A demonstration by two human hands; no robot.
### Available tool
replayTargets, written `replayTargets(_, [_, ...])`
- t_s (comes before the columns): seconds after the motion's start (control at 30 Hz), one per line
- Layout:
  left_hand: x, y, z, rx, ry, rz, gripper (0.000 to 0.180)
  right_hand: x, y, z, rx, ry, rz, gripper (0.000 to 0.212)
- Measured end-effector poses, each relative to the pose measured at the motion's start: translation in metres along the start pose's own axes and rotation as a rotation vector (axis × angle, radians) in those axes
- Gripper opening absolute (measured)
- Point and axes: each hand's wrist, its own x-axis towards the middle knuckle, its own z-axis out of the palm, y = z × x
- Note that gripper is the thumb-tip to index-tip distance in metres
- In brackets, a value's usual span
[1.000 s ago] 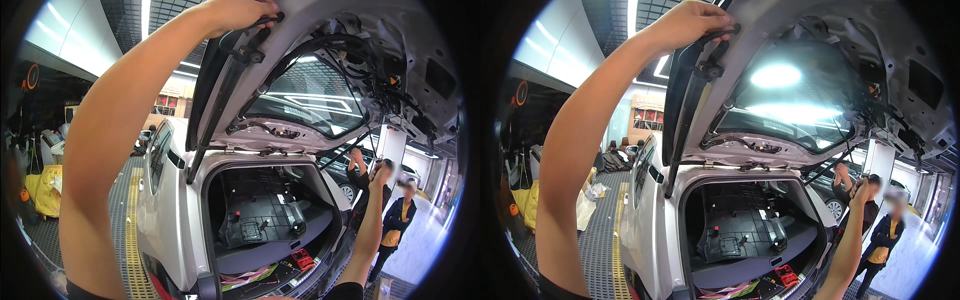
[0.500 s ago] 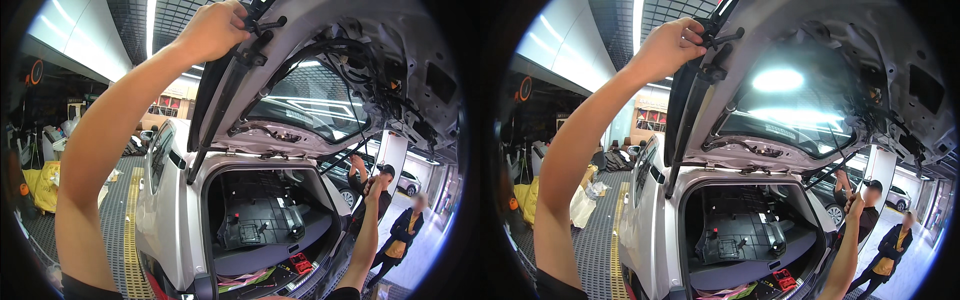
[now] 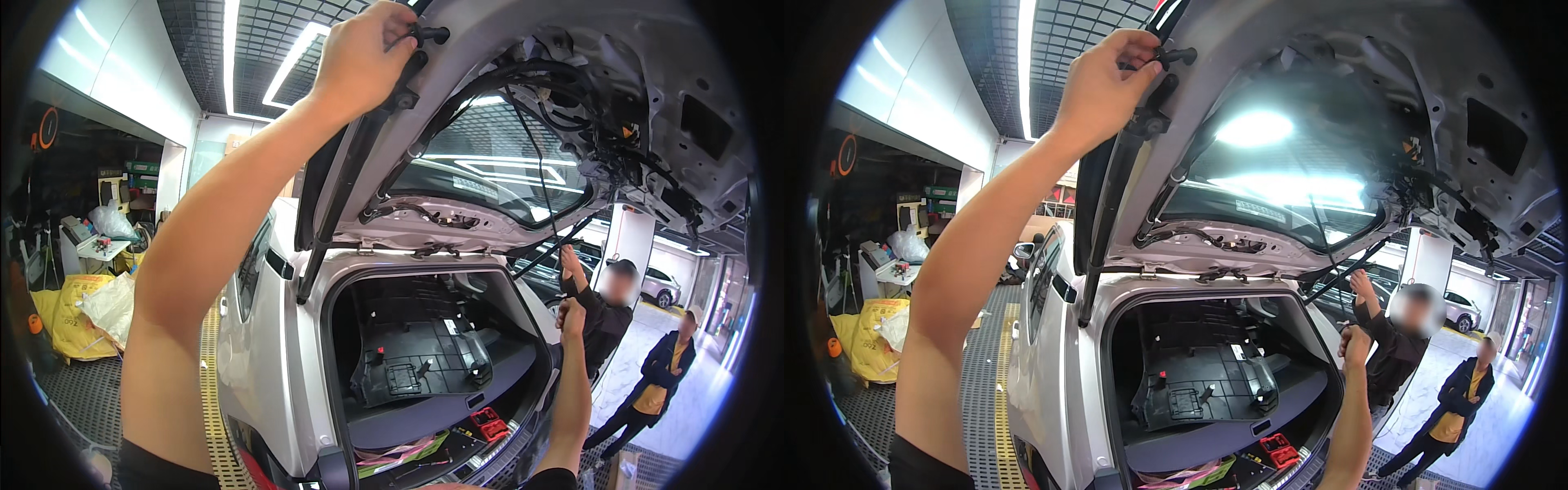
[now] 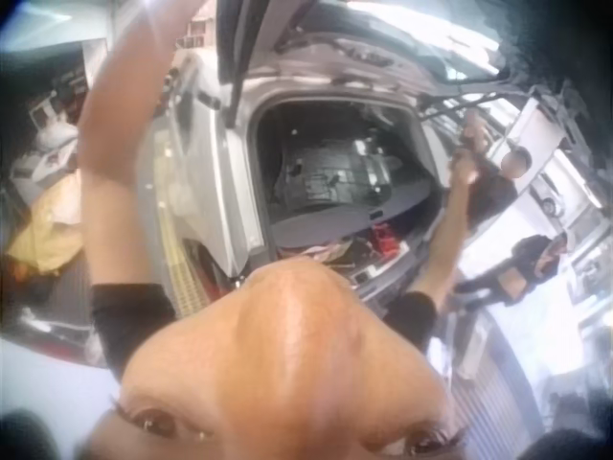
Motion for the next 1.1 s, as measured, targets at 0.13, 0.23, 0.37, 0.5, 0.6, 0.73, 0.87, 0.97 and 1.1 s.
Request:
replayTargets(0.13, [-0.008, -0.008, 0.009, 0.069, 0.13, 0.203, 0.03, -0.006, 0.012, 0.025, -0.126, -0.041, 0.056, 0.028])
replayTargets(0.23, [-0.009, -0.014, 0.009, 0.147, 0.128, 0.312, 0.03, -0.012, 0.019, 0.033, -0.223, -0.073, 0.014, 0.025])
replayTargets(0.37, [-0.012, -0.016, 0.012, -0.008, 0.101, -0.064, 0.034, -0.009, 0.02, 0.026, -0.409, 0.016, -0.138, 0.022])
replayTargets(0.5, [-0.012, -0.014, 0.007, -0.005, 0.071, -0.055, 0.039, -0.019, -0.015, 0.043, -0.789, 0.018, -0.391, 0.052])
replayTargets(0.6, [-0.013, -0.009, 0.006, 0.041, 0.053, -0.07, 0.038, -0.059, -0.08, 0.081, -0.906, -0.241, -0.537, 0.088])
replayTargets(0.73, [-0.019, -0.007, 0.022, -0.026, 0.106, -0.042, 0.04, -0.093, -0.187, 0.109, -0.918, -0.833, -0.245, 0.119])
replayTargets(0.87, [-0.018, -0.006, 0.028, -0.064, 0.24, -0.045, 0.036, -0.092, -0.262, 0.118, -0.792, -0.87, -0.338, 0.093])
replayTargets(0.97, [-0.019, -0.005, 0.034, 0.018, 0.301, 0.016, 0.034, -0.07, -0.273, 0.105, -0.416, -0.575, -0.452, 0.051])
replayTargets(1.1, [-0.018, -0.013, 0.038, 0.037, 0.333, 0.082, 0.034, -0.079, -0.307, 0.136, -0.047, -0.304, -0.622, 0.037])
